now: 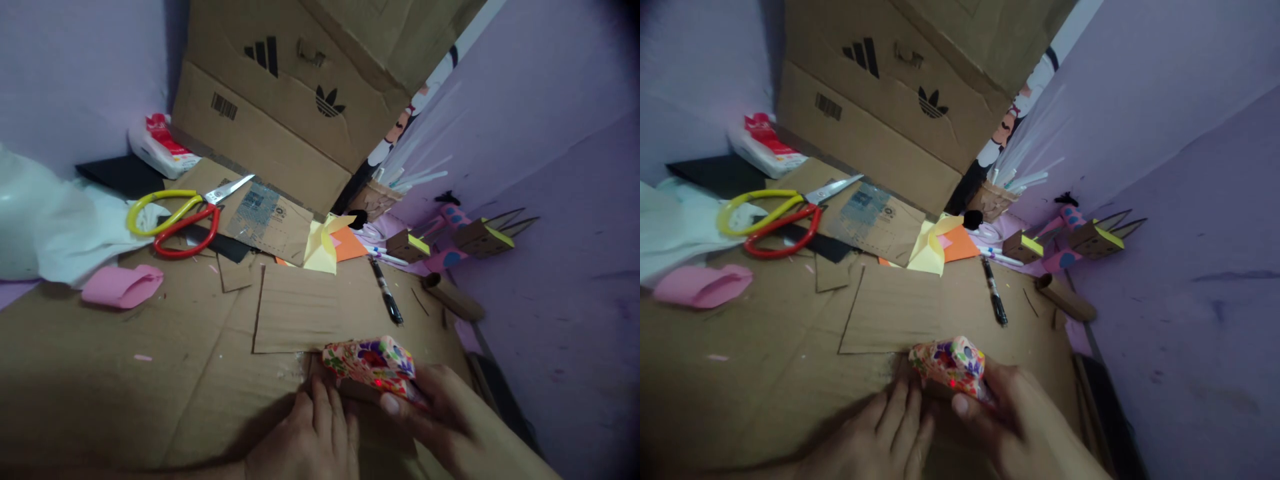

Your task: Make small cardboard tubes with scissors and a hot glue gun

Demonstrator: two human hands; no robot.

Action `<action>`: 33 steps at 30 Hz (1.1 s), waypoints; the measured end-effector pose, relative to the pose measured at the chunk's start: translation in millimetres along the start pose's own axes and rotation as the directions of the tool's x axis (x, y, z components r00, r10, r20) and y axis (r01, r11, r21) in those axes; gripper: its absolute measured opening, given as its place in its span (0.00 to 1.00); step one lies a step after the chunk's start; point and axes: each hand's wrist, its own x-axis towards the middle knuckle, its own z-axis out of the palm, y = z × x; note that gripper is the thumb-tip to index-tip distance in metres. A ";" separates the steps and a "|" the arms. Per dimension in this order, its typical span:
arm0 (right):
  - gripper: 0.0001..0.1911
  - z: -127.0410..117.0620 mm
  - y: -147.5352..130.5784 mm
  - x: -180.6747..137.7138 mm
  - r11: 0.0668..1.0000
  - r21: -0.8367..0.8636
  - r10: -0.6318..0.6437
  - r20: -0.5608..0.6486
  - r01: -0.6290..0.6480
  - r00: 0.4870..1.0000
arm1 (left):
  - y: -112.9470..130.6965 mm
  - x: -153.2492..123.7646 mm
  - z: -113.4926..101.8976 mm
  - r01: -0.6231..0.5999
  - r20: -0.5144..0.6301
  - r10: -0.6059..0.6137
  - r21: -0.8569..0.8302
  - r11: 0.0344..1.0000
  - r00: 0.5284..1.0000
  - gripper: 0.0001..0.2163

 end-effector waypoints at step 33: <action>0.18 -0.1 14.3 -12.2 0.990 -0.122 0.074 -0.033 -0.077 0.997 | 3.4 -4.2 3.5 0.021 -0.032 -0.021 0.005 1.000 0.999 0.11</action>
